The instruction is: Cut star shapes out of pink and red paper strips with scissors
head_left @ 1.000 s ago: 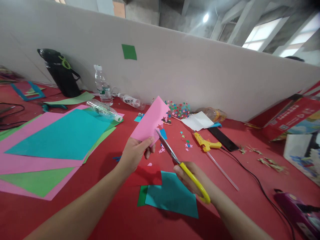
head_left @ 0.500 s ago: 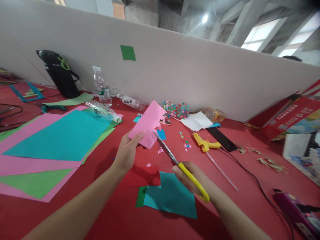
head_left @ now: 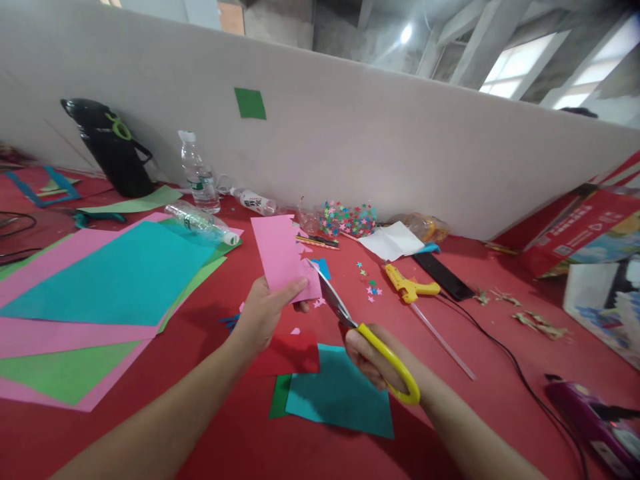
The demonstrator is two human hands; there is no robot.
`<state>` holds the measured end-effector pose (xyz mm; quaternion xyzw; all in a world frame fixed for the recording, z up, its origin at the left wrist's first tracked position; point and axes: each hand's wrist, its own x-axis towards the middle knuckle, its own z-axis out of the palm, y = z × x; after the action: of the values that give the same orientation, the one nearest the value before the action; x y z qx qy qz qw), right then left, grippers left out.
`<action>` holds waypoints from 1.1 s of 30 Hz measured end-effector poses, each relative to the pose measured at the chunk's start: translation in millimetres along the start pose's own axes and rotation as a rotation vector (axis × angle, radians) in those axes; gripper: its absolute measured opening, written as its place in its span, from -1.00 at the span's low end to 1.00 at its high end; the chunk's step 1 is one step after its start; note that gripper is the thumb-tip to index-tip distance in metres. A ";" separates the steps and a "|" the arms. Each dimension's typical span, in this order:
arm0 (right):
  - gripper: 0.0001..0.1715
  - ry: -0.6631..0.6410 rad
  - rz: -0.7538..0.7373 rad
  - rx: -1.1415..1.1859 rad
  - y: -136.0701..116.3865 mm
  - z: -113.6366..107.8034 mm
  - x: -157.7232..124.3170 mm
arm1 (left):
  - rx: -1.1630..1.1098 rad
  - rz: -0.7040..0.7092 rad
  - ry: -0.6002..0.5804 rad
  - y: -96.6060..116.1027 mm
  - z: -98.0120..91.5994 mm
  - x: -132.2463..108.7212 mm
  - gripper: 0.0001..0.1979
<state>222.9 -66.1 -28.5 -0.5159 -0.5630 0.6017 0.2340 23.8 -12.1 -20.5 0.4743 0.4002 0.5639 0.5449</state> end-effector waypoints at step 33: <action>-0.45 0.124 0.093 0.034 -8.6 30.1 -6.3 | -0.093 0.027 0.026 -1.8 5.5 -6.7 -0.86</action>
<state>195.9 -82.4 -23.3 -0.5738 -0.5127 0.5881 0.2490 29.2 -19.0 -21.7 0.4466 0.3743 0.5953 0.5532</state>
